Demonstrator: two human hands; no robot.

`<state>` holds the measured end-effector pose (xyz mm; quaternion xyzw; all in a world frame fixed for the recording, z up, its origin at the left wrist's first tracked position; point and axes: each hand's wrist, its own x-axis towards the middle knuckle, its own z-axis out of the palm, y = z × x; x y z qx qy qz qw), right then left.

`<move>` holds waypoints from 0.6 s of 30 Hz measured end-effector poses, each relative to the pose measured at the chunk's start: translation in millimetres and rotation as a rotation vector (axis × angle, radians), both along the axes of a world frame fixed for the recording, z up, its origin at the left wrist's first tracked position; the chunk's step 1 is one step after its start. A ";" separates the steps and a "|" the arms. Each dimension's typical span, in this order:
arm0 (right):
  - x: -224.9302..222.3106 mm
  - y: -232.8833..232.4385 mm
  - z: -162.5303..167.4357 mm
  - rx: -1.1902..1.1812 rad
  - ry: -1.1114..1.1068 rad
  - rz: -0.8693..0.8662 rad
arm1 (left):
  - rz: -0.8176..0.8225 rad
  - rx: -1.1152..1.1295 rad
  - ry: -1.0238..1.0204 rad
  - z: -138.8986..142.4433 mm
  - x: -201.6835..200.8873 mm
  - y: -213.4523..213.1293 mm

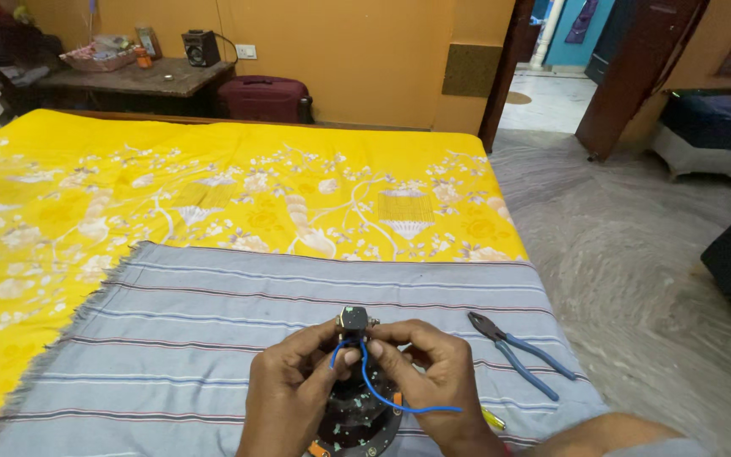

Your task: The person sits on a bed repairing the base of a small electric appliance. They handle a switch component with blue wires, thread and secure the wires by hand, then use pliers to crimp and tighten the connections on the switch mounted to the appliance base, finishing by handling the reassembled unit.

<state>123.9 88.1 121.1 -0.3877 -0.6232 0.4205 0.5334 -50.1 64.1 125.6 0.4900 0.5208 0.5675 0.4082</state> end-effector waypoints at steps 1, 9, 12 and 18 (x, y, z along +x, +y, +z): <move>0.1 0.5 -1.6 -0.014 -0.005 -0.007 | -0.001 -0.012 0.007 -0.6 -0.4 -0.4; 2.3 -2.7 11.7 0.038 -0.240 -0.057 | -0.033 0.003 0.040 -6.7 -5.2 0.8; 1.3 -9.6 19.6 0.052 -0.259 -0.116 | -0.063 0.011 0.026 -10.1 -6.9 0.3; -5.3 -8.6 25.6 0.093 -0.287 -0.099 | -0.114 0.015 -0.026 -15.5 -8.9 2.1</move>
